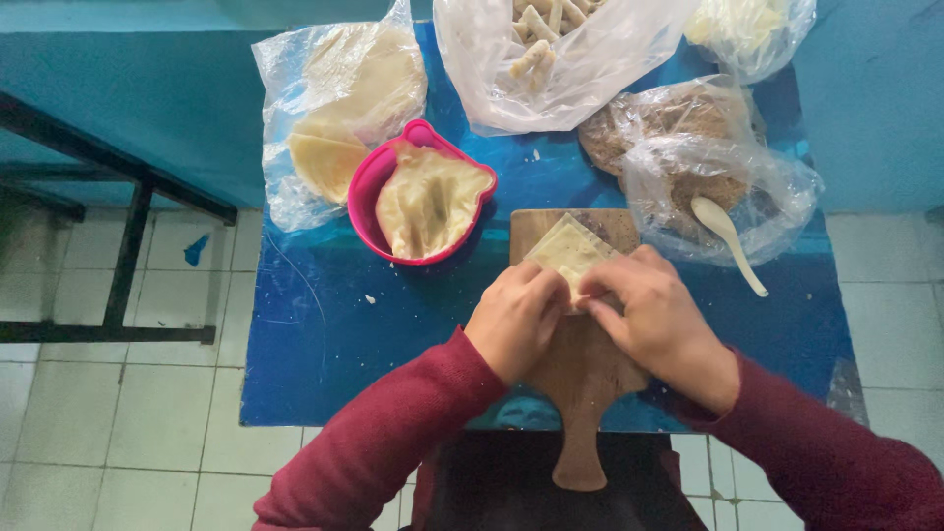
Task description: The person places square dough wrappers on a small wooden board, spoons brown filling from a plastic bag onto a wrapper, then folds and pinches the wrapper closed into a dumpling and sets it into a pink bowl with other finished dumplings. They repeat this cycle, occasionally stacking wrappers and pressing finished dumplings.
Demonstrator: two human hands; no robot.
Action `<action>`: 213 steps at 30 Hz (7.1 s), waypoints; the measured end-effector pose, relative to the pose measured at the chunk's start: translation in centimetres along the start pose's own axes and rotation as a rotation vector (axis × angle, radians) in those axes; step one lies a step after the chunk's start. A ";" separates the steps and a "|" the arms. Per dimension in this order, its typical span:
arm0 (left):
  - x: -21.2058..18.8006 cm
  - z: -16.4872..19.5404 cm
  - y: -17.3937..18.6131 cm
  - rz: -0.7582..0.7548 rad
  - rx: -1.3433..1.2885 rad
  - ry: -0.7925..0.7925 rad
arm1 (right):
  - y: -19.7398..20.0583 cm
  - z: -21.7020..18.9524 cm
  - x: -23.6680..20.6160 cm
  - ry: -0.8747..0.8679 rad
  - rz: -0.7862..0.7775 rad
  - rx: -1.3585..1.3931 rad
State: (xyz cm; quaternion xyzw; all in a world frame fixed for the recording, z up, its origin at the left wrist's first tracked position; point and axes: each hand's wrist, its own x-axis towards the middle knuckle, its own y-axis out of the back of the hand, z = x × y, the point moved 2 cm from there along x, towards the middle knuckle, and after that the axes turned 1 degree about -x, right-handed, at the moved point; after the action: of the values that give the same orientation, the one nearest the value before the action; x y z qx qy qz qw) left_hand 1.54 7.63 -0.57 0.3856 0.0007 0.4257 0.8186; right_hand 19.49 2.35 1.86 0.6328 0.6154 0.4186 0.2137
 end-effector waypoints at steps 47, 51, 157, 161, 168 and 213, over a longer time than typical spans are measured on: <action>-1.0 0.5 0.0 0.009 0.090 0.015 | -0.4 -0.9 -0.6 0.008 0.018 -0.070; -1.3 0.8 0.1 -0.034 0.174 -0.076 | -0.4 -1.4 -1.2 0.084 -0.009 -0.174; -2.6 0.8 0.5 0.168 0.052 0.240 | 8.2 10.5 -3.1 -0.553 0.365 0.007; -3.0 0.8 0.3 0.169 0.139 0.217 | 8.5 10.5 -3.7 -0.642 0.340 0.034; -3.1 1.1 0.0 0.166 0.157 0.172 | 7.0 11.6 -3.1 -0.614 0.323 0.183; -3.7 2.9 0.1 0.298 -0.056 0.164 | 3.4 -2.7 -7.6 0.085 0.206 -0.209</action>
State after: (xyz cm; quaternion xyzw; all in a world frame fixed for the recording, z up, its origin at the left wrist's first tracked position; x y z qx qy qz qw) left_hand 0.11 3.25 0.33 0.3222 -0.0016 0.5724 0.7540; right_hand 20.23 -6.13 3.99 0.6487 0.5087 0.5266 0.2078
